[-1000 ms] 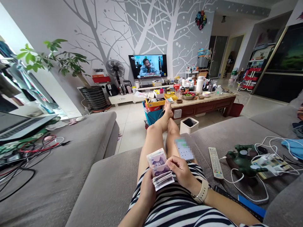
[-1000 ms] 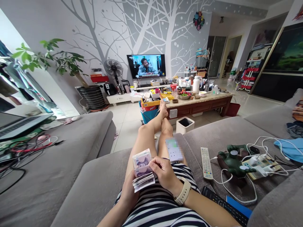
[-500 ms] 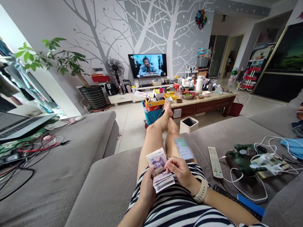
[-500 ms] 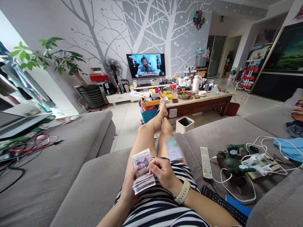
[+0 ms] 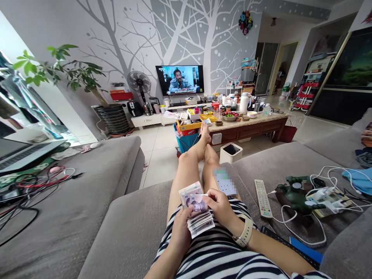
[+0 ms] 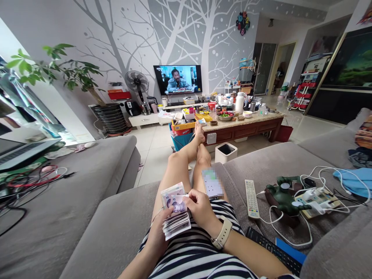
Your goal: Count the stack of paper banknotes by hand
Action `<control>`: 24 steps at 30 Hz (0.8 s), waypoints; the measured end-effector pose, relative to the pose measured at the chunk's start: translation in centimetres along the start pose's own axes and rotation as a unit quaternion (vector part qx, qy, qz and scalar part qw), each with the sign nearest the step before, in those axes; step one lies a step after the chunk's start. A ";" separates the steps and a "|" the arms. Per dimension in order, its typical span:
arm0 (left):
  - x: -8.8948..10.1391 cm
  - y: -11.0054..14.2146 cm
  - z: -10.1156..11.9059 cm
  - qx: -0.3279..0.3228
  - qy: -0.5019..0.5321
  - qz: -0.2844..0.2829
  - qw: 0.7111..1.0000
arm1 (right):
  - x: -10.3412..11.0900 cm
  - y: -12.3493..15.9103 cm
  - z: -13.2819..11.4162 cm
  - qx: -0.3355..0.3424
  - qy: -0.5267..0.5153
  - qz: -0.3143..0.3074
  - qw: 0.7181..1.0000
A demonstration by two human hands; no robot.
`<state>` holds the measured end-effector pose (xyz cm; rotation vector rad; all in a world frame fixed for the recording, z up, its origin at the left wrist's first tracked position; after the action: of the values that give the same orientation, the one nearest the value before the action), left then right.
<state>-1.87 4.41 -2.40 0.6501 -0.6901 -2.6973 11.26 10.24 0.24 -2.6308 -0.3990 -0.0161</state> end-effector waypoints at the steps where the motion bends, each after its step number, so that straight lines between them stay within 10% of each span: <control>1: -0.1 0.0 0.0 0.008 0.006 -0.004 1.000 | 0.0 0.0 0.0 0.000 0.002 0.001 1.000; 24: -0.8 0.0 0.5 -0.031 0.022 -0.014 0.999 | 0.0 0.6 -1.9 0.043 -0.027 -0.008 0.999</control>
<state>-1.46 4.87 -1.68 0.7047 -0.5878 -2.7091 11.58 8.85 1.62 -2.5471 -0.4288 0.0660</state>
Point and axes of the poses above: each hand's wrist, its own y-axis away from the middle knuckle, its own x-axis out of the back of the hand, z = x × y, the point moved 5 cm from there along -y, towards the middle knuckle, and after that the axes turned 13 degrees about x, right-handed, at the moved point
